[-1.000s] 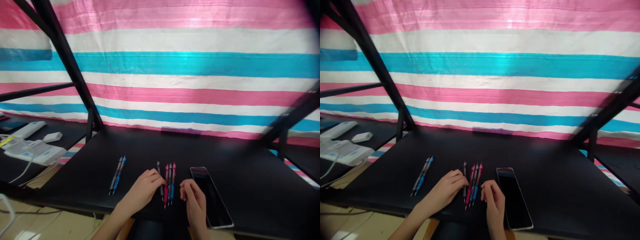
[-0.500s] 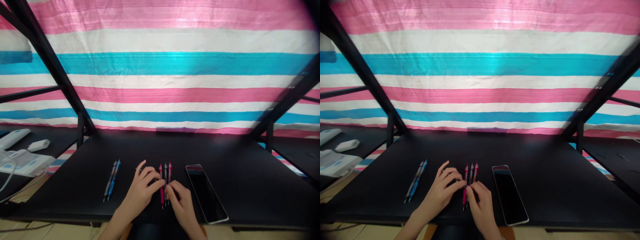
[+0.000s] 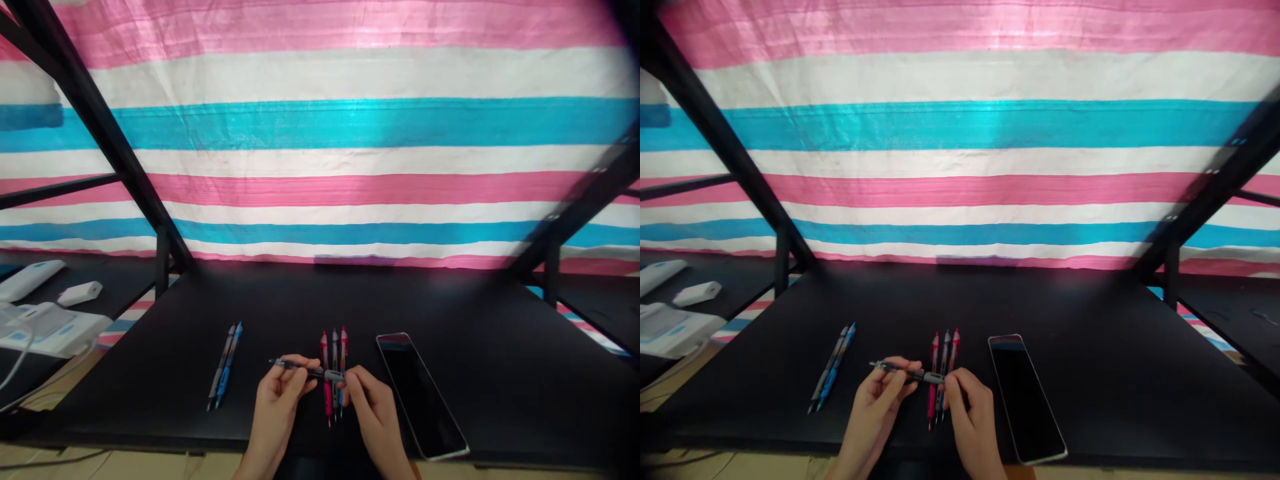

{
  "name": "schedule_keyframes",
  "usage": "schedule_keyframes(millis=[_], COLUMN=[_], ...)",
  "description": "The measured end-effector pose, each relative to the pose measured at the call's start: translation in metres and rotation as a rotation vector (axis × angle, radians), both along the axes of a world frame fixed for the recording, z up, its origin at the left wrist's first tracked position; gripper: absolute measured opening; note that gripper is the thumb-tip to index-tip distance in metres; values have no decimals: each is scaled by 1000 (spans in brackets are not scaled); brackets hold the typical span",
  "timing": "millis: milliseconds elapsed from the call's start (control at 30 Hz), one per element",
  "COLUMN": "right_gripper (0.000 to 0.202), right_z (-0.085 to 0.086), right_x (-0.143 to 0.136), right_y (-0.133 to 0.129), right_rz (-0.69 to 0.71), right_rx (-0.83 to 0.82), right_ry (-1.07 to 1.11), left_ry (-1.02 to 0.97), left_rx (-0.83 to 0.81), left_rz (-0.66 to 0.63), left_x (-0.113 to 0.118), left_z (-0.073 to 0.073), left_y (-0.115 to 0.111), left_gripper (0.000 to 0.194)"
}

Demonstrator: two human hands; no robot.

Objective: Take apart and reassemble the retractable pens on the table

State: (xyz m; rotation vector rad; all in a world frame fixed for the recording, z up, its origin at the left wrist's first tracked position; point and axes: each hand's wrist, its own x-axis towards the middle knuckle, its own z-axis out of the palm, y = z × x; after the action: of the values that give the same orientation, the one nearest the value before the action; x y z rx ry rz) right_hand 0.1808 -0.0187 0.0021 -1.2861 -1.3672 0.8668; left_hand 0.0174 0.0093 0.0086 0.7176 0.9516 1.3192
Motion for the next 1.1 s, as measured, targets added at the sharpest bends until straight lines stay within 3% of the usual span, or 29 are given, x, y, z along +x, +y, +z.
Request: schedule_keyframes(millis=[333, 467, 700, 867, 1100], right_gripper=[20, 17, 50, 31, 42], right_z=[-4, -2, 1, 0, -3], right_x=[3, 0, 2, 3, 2], right_y=[0, -1, -1, -2, -1], right_rz=[-58, -38, -59, -49, -65], right_rx=[99, 68, -6, -20, -56], right_ry=[-30, 0, 21, 85, 78], left_ry=[97, 60, 69, 43, 52], left_rx=[-69, -59, -58, -70, -52], left_rz=[125, 172, 149, 175, 175], left_x=[2, 2, 2, 3, 2], left_z=[-3, 2, 5, 5, 5], left_y=[0, -1, -1, 1, 0], left_gripper=[39, 40, 41, 45, 42])
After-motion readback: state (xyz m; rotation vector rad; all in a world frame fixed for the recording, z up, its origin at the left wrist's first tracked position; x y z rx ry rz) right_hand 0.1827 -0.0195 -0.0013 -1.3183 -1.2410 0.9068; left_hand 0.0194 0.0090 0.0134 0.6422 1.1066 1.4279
